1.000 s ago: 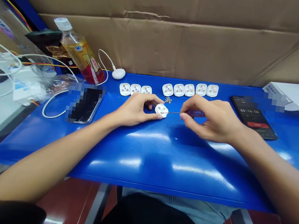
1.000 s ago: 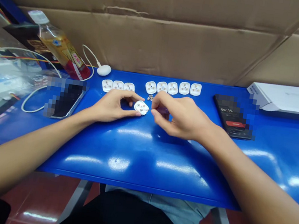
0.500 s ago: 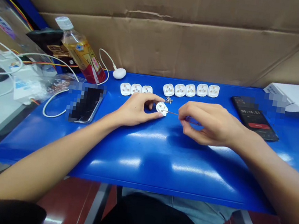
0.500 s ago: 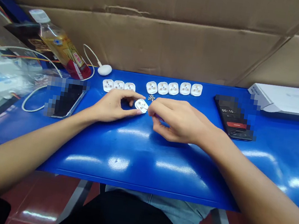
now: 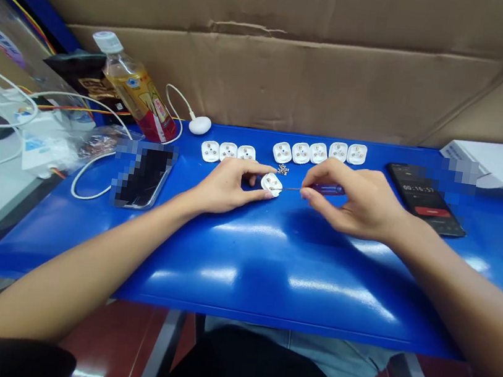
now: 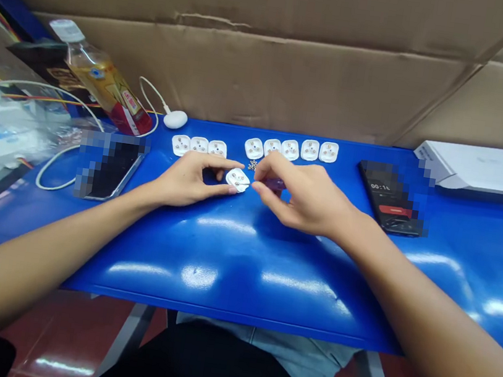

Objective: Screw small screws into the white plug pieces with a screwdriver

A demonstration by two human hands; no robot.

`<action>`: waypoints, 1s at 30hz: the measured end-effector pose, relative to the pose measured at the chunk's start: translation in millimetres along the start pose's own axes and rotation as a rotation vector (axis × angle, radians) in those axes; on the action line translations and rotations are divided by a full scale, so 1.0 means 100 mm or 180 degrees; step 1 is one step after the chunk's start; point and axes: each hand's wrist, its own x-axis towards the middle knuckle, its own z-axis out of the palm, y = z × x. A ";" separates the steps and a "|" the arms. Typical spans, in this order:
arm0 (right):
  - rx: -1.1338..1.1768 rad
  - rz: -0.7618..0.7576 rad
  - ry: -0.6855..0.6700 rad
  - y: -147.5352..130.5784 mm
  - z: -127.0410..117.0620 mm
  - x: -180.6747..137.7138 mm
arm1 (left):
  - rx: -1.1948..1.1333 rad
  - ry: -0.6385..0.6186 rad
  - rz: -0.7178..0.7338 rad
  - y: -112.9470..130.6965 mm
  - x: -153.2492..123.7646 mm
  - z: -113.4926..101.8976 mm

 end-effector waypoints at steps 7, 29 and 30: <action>0.0671 0.0364 0.0139 -0.02 0.03 0.04 | -0.0034 -0.0008 0.0113 -0.01 0.00 0.00; 0.0190 0.0169 0.0217 -0.02 0.06 0.00 | 0.0049 -0.0057 0.0310 -0.03 0.01 -0.01; 0.0172 0.0155 0.0215 -0.02 0.06 0.00 | 0.0046 -0.0056 0.0294 -0.03 0.01 -0.01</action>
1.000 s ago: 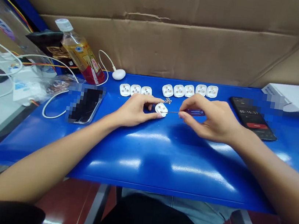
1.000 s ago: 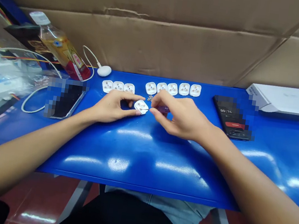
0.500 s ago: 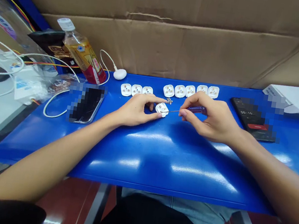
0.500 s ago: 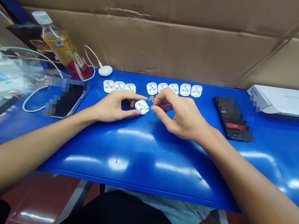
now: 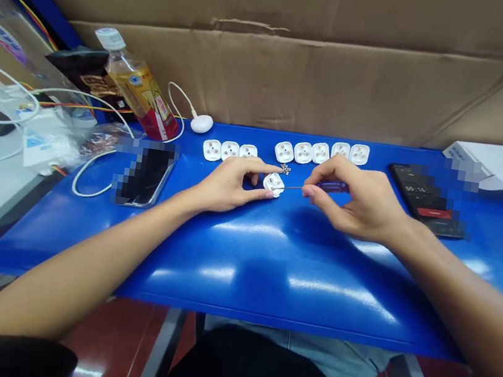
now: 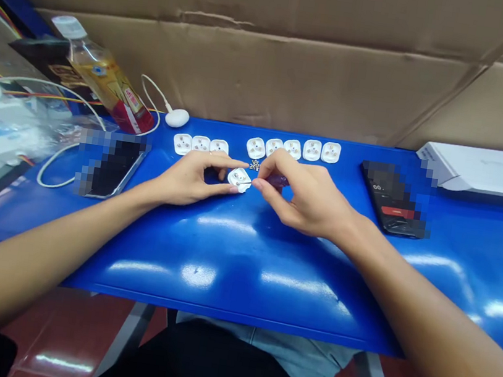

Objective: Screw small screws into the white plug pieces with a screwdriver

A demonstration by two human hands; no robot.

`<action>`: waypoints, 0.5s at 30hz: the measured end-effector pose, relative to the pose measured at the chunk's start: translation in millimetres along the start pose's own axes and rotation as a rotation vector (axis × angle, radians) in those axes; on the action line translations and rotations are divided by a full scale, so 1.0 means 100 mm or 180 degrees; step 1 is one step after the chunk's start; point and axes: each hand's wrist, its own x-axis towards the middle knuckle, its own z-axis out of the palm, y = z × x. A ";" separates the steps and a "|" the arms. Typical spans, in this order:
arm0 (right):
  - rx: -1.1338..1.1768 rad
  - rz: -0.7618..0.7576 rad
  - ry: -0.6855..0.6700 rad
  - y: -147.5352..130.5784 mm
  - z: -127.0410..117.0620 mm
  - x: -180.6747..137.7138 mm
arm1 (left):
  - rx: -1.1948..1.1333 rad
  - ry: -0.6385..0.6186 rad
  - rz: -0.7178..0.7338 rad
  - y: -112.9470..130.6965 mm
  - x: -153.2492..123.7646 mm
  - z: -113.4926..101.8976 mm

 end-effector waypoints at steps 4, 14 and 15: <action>-0.0124 -0.0086 -0.0032 0.00 -0.01 0.01 | -0.0052 -0.0035 -0.0108 0.01 0.00 0.00; 0.0303 0.0148 -0.0001 0.02 0.00 0.01 | -0.0161 -0.0137 -0.0186 0.01 0.00 -0.02; 0.0341 0.0207 -0.0007 0.02 0.00 0.01 | -0.0170 -0.0148 -0.0182 0.01 0.00 -0.02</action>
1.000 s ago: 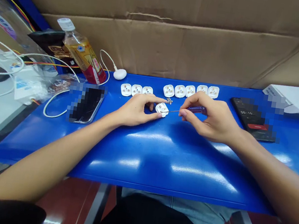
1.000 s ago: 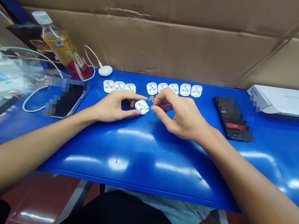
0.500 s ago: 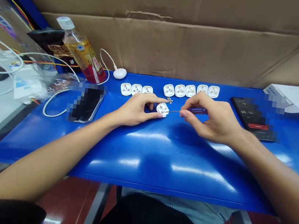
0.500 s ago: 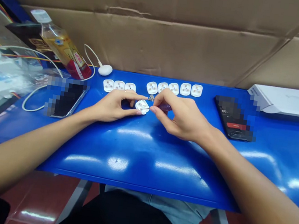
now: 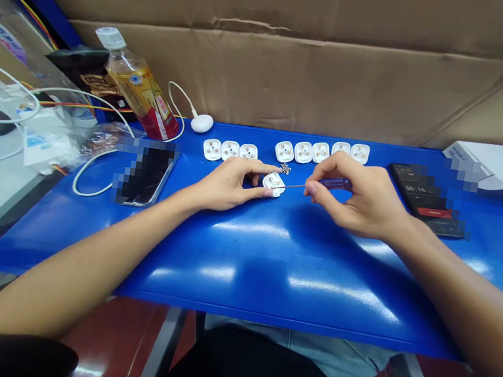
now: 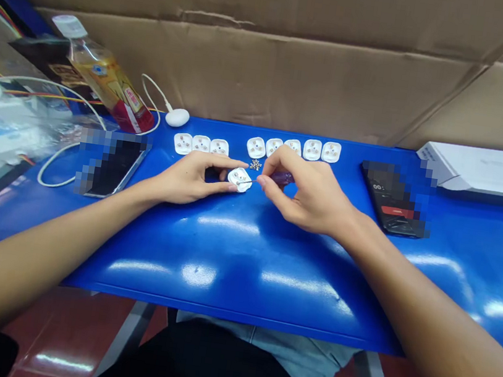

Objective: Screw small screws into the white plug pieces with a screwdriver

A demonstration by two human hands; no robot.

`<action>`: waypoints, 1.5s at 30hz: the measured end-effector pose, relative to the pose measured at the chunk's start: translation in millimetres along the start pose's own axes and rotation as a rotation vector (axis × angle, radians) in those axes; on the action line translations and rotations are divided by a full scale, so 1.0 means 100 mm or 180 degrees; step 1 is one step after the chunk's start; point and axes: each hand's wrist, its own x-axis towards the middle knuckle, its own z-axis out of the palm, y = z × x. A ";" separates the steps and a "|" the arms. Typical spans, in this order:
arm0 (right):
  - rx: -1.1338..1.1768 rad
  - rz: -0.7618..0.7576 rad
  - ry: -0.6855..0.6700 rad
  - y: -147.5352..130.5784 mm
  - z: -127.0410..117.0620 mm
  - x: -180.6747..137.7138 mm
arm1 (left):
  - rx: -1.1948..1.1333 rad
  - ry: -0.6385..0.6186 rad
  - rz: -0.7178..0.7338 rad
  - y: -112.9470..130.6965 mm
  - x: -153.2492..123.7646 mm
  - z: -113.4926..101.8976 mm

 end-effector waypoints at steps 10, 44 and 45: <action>-0.0173 -0.0157 0.0008 -0.01 -0.01 0.00 | 0.0030 0.0001 -0.0013 0.00 0.00 0.01; -0.0458 -0.0034 0.0429 -0.02 0.03 0.02 | 0.0095 0.0126 0.0015 -0.03 -0.01 0.03; -0.0452 -0.0065 0.0419 -0.02 0.02 0.01 | 0.0105 0.0120 0.0024 -0.03 0.00 0.03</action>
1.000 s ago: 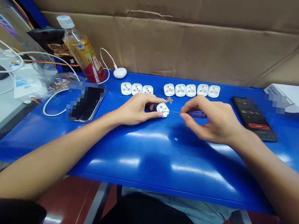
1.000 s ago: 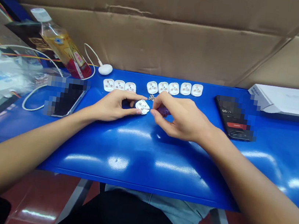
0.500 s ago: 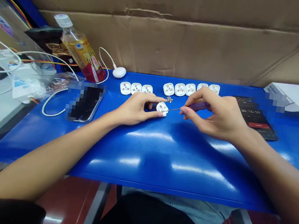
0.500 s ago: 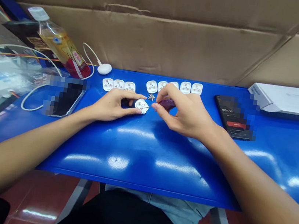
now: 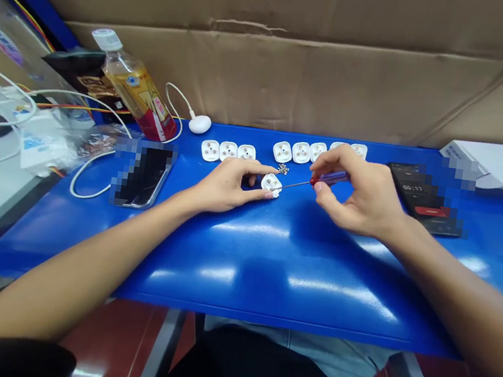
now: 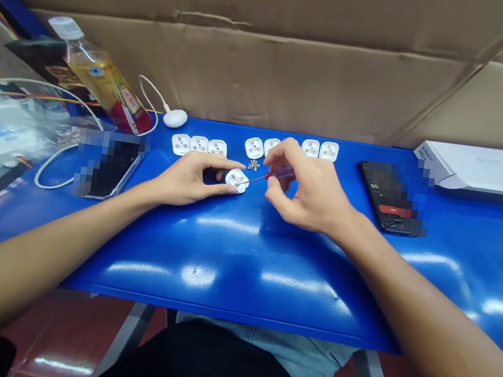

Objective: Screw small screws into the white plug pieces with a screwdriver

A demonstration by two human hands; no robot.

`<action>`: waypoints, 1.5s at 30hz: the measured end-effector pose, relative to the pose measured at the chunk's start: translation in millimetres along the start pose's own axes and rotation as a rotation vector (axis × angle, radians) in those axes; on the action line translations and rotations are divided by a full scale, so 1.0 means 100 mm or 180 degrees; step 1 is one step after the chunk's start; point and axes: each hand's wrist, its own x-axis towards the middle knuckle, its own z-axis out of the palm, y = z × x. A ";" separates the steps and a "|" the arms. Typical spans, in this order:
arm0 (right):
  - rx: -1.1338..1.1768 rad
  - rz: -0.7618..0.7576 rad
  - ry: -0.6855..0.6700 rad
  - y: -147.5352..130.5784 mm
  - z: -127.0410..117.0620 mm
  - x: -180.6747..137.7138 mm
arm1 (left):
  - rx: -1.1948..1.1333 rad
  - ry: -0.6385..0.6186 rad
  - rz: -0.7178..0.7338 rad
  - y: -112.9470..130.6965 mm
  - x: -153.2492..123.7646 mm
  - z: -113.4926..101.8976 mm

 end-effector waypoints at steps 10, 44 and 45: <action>-0.0035 0.0122 0.0112 0.00 0.04 -0.01 | 0.0085 -0.0003 -0.0039 0.04 0.00 -0.01; -0.0167 0.0284 0.0137 0.00 0.05 -0.02 | 0.0075 -0.0062 -0.0051 0.07 0.00 -0.02; -0.0125 0.0245 0.0098 0.00 0.05 -0.02 | 0.0067 -0.0060 -0.0046 0.07 0.00 -0.02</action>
